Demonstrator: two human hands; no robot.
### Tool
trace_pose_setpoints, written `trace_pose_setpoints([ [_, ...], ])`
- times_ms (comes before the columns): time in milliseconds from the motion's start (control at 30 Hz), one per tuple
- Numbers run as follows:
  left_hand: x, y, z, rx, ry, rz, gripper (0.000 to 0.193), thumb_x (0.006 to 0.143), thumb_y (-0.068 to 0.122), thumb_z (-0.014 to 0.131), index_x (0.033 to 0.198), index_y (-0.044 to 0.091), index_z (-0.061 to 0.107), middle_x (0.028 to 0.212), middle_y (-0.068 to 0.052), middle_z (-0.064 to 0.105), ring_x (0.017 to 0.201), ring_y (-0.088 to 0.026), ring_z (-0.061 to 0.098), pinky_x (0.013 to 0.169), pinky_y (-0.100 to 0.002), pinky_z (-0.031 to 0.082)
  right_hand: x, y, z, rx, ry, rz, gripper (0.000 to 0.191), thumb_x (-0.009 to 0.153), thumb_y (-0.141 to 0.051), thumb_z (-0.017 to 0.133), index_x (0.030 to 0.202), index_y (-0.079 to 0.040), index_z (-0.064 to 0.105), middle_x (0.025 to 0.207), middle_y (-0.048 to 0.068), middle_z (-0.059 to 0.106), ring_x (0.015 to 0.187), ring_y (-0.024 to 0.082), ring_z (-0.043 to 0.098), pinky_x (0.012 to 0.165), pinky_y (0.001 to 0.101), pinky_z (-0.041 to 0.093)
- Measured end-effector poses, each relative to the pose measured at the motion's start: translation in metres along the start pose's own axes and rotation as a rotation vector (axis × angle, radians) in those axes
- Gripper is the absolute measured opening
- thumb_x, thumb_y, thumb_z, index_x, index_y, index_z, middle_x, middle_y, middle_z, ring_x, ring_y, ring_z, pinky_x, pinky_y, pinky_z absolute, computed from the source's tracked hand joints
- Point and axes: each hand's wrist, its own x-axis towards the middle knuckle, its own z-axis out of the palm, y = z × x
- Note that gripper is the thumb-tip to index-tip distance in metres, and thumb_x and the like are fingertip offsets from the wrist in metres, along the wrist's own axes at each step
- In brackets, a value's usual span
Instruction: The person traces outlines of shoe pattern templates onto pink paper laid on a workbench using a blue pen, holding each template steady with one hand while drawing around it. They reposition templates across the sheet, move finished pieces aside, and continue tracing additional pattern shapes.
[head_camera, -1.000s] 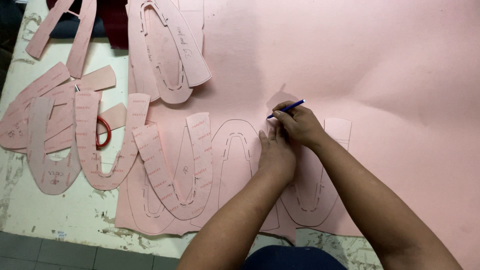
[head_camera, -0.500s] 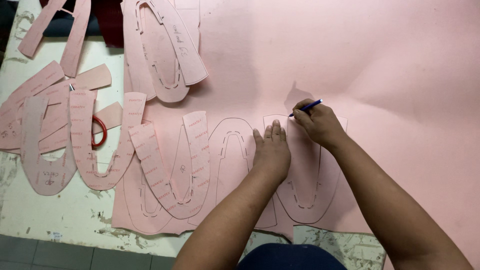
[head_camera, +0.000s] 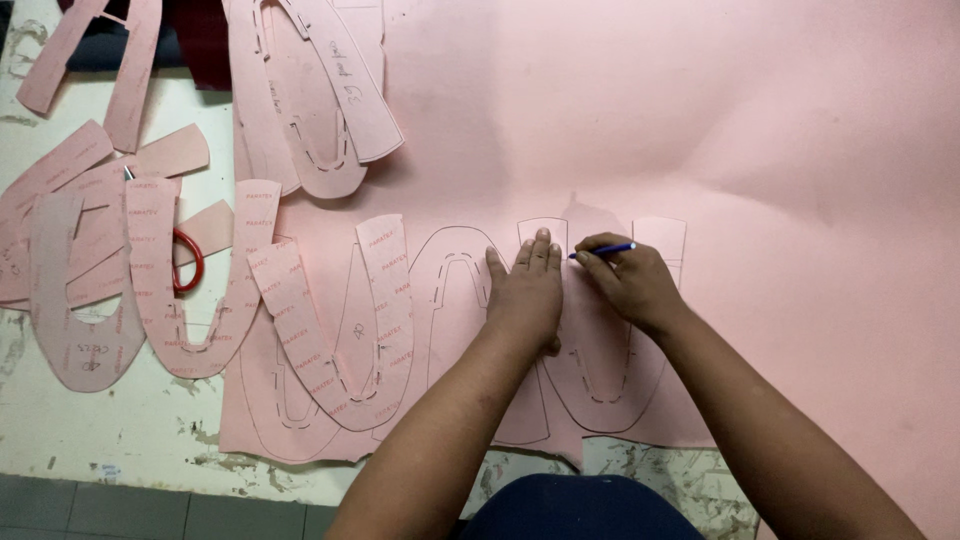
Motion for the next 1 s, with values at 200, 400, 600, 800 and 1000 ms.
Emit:
trace_pose_setpoints([
  [200,0.003,0.001,0.004,-0.022,-0.013,-0.009,0.139,0.063,0.041,0.098,0.161,0.005,0.007,0.172,-0.010,0.000,0.158,-0.024,0.009,0.122,-0.068,0.010,-0.051,-0.002,0.007,0.057,-0.052,0.070,0.024,0.094,-0.022,0.069,0.111,-0.004,0.072,0.099,0.011,0.079,0.088,0.021,0.076,0.078,0.0313,0.060],
  [400,0.003,0.004,0.007,-0.024,-0.010,-0.009,0.138,0.063,0.040,0.097,0.161,0.004,0.007,0.172,-0.012,0.000,0.157,-0.026,0.008,0.121,-0.070,0.008,-0.095,-0.007,0.004,-0.012,-0.120,0.077,0.024,0.093,-0.022,0.069,0.110,-0.006,0.073,0.098,0.011,0.079,0.085,0.022,0.077,0.075,0.0321,0.060],
  [600,0.003,0.007,0.007,0.009,-0.021,-0.009,0.138,0.063,0.039,0.097,0.161,0.001,0.007,0.172,-0.015,-0.001,0.158,-0.028,0.009,0.121,-0.070,0.008,-0.100,-0.010,0.000,-0.025,-0.191,0.187,0.024,0.094,-0.024,0.066,0.111,-0.008,0.072,0.097,0.010,0.079,0.086,0.022,0.077,0.076,0.0335,0.061],
  [800,0.003,0.009,0.004,0.017,-0.030,-0.022,0.137,0.064,0.036,0.097,0.161,0.001,0.007,0.171,-0.016,0.000,0.157,-0.028,0.009,0.121,-0.069,0.008,-0.092,-0.012,-0.005,-0.075,-0.265,0.277,0.023,0.096,-0.026,0.064,0.111,-0.010,0.070,0.094,0.010,0.079,0.085,0.024,0.077,0.075,0.0352,0.059],
  [1000,0.007,0.011,0.004,0.031,-0.059,-0.027,0.136,0.066,0.035,0.095,0.161,0.001,0.005,0.171,-0.016,-0.002,0.158,-0.029,0.008,0.121,-0.069,0.007,-0.099,-0.008,-0.004,-0.005,-0.205,0.242,0.024,0.094,-0.026,0.067,0.109,-0.008,0.071,0.094,0.010,0.078,0.084,0.022,0.076,0.074,0.0342,0.060],
])
